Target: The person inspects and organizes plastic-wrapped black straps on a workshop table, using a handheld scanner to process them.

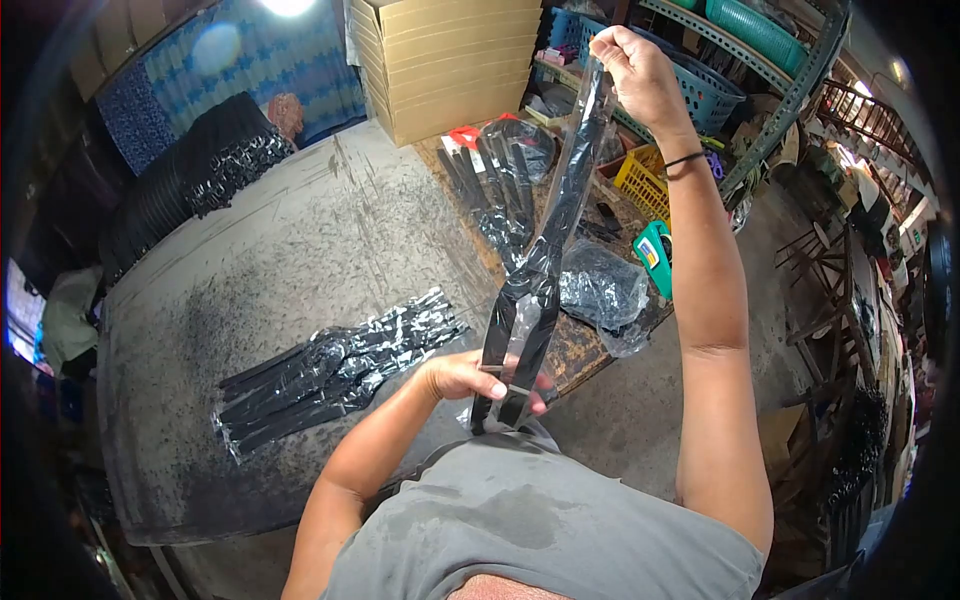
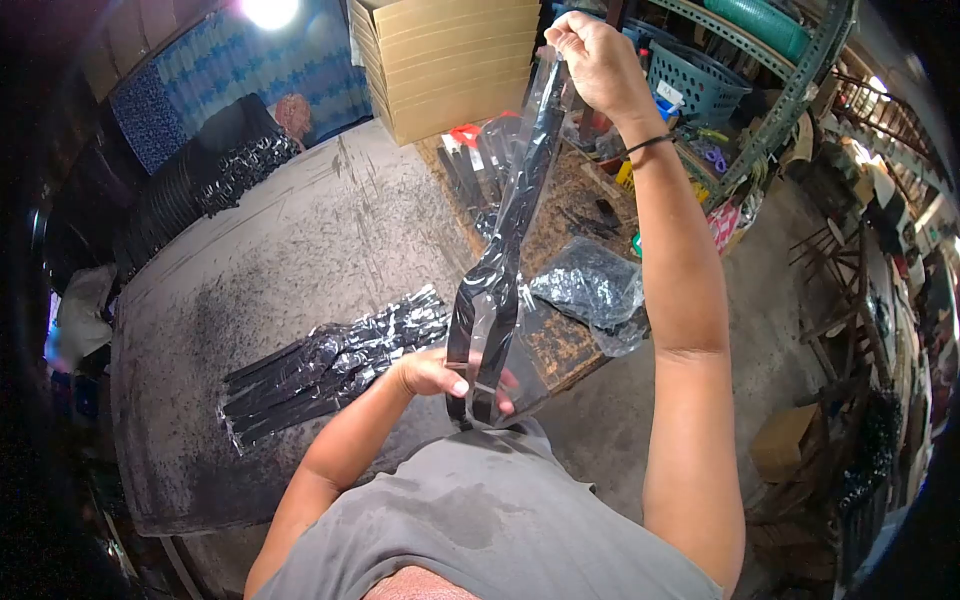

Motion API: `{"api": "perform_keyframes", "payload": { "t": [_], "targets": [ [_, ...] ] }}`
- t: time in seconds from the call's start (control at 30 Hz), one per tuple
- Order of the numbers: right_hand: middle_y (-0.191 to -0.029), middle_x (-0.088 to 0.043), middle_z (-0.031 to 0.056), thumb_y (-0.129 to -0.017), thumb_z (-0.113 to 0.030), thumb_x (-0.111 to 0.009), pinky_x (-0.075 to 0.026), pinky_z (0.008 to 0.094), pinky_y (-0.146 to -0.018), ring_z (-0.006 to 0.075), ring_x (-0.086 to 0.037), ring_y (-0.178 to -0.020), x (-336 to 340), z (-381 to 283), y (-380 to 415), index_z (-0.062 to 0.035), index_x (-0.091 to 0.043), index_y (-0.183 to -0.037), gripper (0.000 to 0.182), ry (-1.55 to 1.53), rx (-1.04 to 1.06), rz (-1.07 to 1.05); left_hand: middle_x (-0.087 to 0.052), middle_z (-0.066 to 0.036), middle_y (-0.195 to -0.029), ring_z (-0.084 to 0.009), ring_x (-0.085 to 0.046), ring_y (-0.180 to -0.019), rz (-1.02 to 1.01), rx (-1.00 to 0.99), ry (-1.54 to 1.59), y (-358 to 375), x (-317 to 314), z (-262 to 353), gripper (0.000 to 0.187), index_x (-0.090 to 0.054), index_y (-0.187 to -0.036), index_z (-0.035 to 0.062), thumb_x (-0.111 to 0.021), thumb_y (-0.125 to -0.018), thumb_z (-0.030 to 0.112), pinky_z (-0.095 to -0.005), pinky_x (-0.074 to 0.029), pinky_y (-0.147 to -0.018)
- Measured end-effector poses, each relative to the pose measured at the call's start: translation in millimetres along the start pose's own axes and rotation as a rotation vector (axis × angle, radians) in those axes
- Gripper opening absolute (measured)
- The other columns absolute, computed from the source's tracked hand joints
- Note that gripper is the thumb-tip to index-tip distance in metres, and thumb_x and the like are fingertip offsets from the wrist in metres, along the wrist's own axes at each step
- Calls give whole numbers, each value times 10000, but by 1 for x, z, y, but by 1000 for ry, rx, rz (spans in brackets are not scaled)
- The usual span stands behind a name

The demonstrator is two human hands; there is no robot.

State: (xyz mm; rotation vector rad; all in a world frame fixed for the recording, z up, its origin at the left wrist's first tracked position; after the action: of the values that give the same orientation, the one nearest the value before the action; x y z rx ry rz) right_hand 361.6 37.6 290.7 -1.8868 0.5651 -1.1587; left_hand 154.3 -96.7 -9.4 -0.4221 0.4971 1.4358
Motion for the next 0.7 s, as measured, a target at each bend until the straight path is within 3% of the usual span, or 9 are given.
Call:
{"api": "perform_keyframes", "payload": {
  "t": [0.07, 0.13, 0.27, 0.53, 0.7],
  "targets": [
    [-673, -510, -21, -960, -247, -529, -420, 235, -525, 67, -463, -573, 1, 0, -6, -70, -594, -928, 191, 23, -17, 3, -615, -209, -1153, -288, -546, -1147, -22, 10, 8, 0, 0, -16, 685, -437, -1286, -87, -703, -741, 231, -391, -354, -1032],
    [-816, -660, 124, -940, -219, -549, -489, 321, -664, 202, -634, -738, -5, 9, -14, -56, -609, -994, 182, -19, -75, -55, -621, -199, -1149, -273, -546, -1147, 5, 30, -39, 1, 1, -29, 662, -457, -1273, -82, -703, -747, 237, -383, -349, -1033],
    [-787, -645, 116, -943, -223, -538, -484, 340, -651, 209, -619, -703, -14, 8, -26, -60, -596, -955, 173, 64, -86, -152, -632, -181, -1124, -265, -566, -1125, 77, 89, 10, 8, 8, -57, 536, -501, -1229, -78, -678, -803, 195, -379, -378, -1021],
    [-743, -619, 115, -943, -256, -527, -470, 356, -662, 241, -597, -674, -39, -9, -45, -66, -597, -922, 203, 70, -7, -179, -652, -158, -1058, -254, -603, -1046, 135, 83, -84, 28, 25, -96, 425, -600, -1118, -21, -692, -789, 232, -359, -430, -962],
    [-781, -640, 112, -935, -282, -528, -479, 353, -692, 248, -620, -726, -63, -6, -47, -79, -608, -941, 218, 133, -95, -265, -657, -158, -1044, -249, -615, -1023, 199, 84, -13, 44, 36, -106, 408, -609, -1096, -17, -694, -796, 246, -358, -451, -935]
  ]
}}
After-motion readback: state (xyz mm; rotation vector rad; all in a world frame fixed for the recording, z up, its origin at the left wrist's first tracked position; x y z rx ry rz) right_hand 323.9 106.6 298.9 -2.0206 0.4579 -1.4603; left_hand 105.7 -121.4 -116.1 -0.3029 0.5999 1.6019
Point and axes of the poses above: each hand's wrist, its own y-axis away from the middle knuckle, its own x-axis out of the back of the hand, z = x × y, the point moved 8 cm from there along -y, towards the middle knuckle
